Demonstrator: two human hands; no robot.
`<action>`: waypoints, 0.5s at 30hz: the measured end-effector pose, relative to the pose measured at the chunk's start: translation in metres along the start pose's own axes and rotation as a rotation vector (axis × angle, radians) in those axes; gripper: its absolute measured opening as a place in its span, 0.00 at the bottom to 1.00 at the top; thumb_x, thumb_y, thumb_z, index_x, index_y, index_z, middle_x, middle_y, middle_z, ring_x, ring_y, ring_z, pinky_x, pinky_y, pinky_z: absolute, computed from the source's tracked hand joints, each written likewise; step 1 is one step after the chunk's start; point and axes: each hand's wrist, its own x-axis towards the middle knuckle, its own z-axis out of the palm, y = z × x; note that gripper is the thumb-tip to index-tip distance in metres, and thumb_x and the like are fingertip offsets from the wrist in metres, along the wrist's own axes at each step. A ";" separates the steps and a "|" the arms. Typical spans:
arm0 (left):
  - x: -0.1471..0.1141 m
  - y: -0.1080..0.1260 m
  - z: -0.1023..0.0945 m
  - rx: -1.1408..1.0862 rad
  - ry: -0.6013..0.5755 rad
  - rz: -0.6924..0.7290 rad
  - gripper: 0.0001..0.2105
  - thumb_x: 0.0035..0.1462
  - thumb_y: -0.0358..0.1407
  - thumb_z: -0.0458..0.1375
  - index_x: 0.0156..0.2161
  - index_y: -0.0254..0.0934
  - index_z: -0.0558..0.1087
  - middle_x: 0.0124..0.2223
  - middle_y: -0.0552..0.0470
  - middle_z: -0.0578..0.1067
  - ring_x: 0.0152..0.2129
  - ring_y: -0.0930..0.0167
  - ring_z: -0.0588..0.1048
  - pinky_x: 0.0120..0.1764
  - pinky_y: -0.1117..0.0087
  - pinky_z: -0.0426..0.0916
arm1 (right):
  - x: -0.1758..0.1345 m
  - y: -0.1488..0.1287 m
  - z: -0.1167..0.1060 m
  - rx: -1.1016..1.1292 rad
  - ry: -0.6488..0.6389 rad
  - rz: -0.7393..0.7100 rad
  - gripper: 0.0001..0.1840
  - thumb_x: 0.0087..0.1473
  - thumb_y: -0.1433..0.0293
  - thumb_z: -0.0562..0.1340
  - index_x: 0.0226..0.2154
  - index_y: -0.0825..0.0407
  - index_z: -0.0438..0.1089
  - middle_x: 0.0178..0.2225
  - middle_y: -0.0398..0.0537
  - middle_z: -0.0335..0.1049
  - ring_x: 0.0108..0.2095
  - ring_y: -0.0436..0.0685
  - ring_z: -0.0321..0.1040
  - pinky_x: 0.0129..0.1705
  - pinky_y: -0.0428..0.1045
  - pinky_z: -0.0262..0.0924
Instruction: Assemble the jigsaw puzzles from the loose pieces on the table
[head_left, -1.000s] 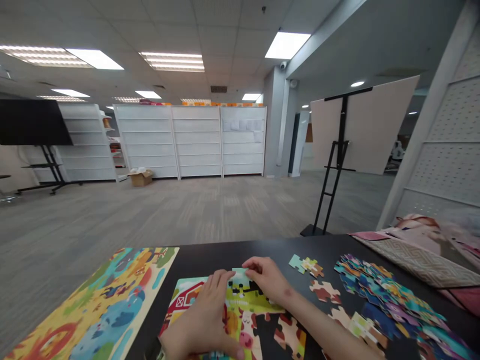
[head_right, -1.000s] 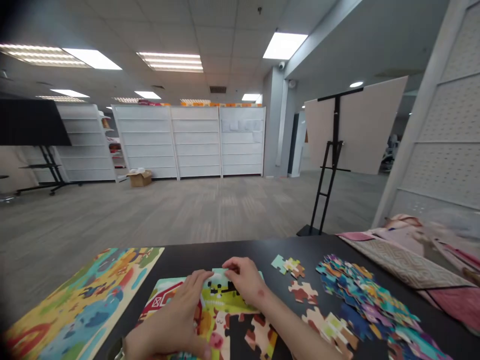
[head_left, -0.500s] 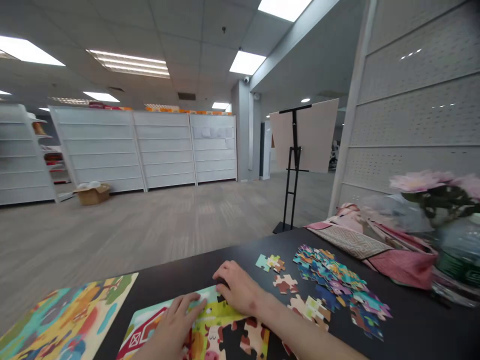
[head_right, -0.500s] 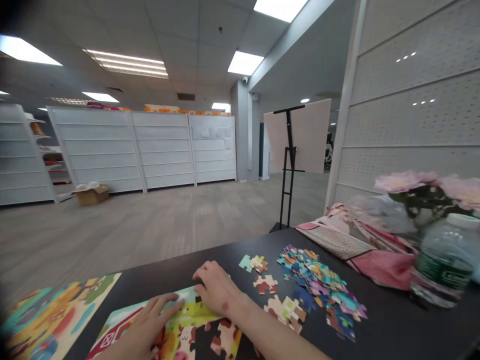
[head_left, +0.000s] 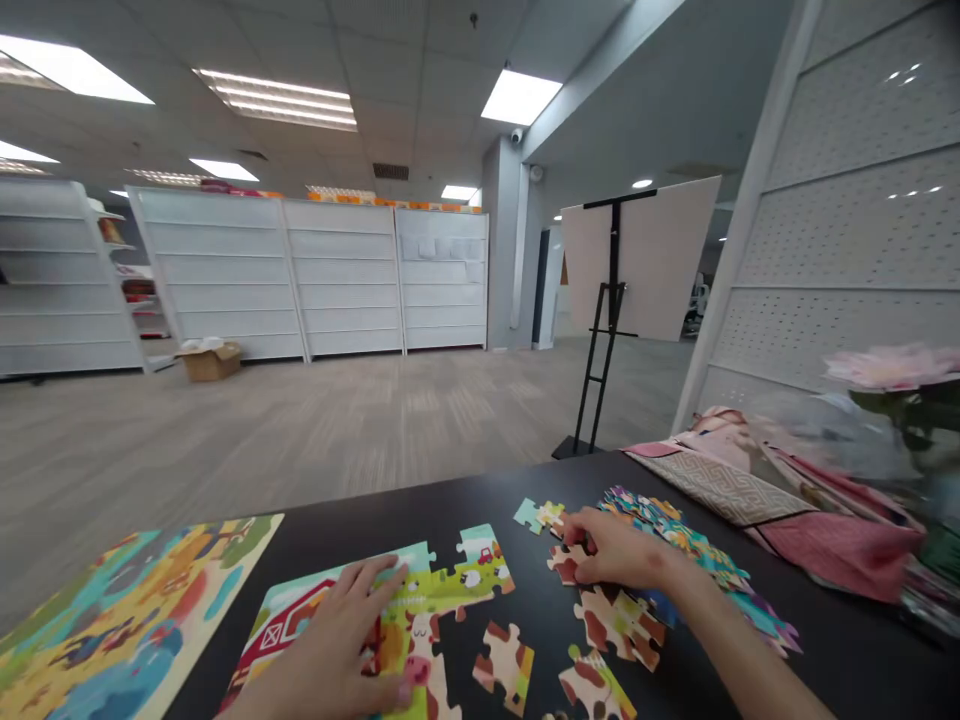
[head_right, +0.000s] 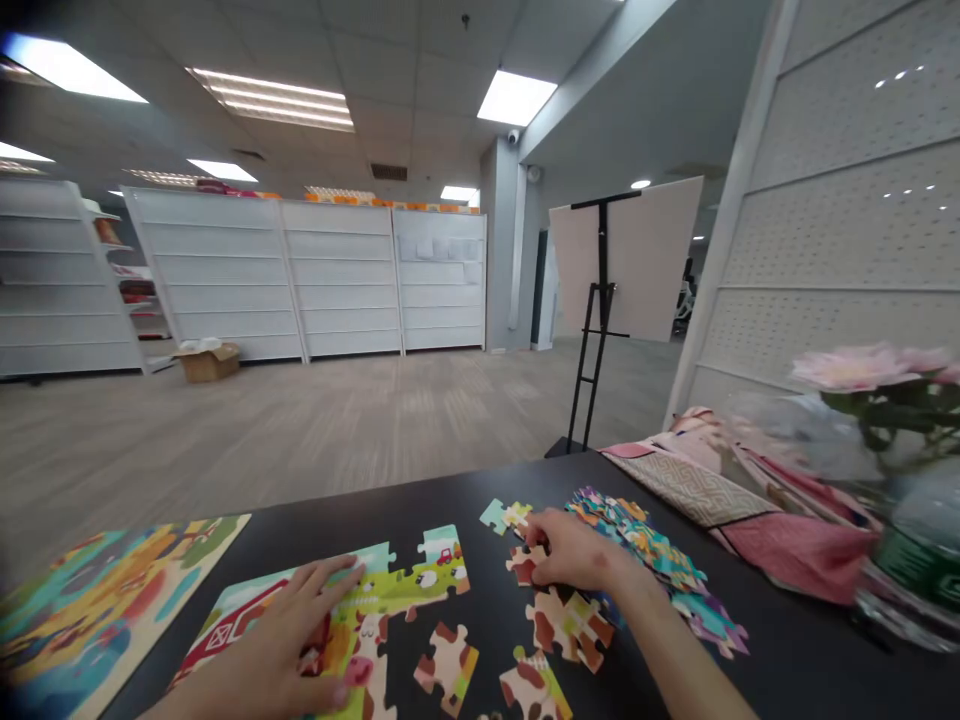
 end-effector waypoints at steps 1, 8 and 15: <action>0.000 -0.001 0.000 0.000 -0.003 0.004 0.44 0.47 0.47 0.66 0.69 0.42 0.58 0.71 0.45 0.52 0.68 0.49 0.47 0.65 0.48 0.50 | 0.001 0.000 0.002 0.018 -0.005 -0.002 0.14 0.34 0.71 0.69 0.29 0.51 0.72 0.32 0.40 0.69 0.31 0.52 0.64 0.29 0.43 0.51; 0.003 -0.014 0.008 -0.027 0.103 0.059 0.42 0.49 0.53 0.66 0.67 0.44 0.60 0.70 0.44 0.55 0.66 0.50 0.52 0.65 0.49 0.52 | 0.003 -0.015 0.007 0.226 -0.030 -0.112 0.08 0.49 0.70 0.61 0.36 0.50 0.67 0.28 0.40 0.69 0.29 0.51 0.65 0.31 0.44 0.57; 0.005 -0.012 0.008 -0.026 0.130 0.074 0.43 0.48 0.53 0.68 0.67 0.44 0.62 0.69 0.44 0.57 0.66 0.52 0.53 0.65 0.51 0.53 | 0.004 -0.036 0.021 0.539 -0.115 -0.215 0.13 0.53 0.70 0.58 0.42 0.51 0.71 0.28 0.40 0.68 0.26 0.51 0.67 0.28 0.45 0.56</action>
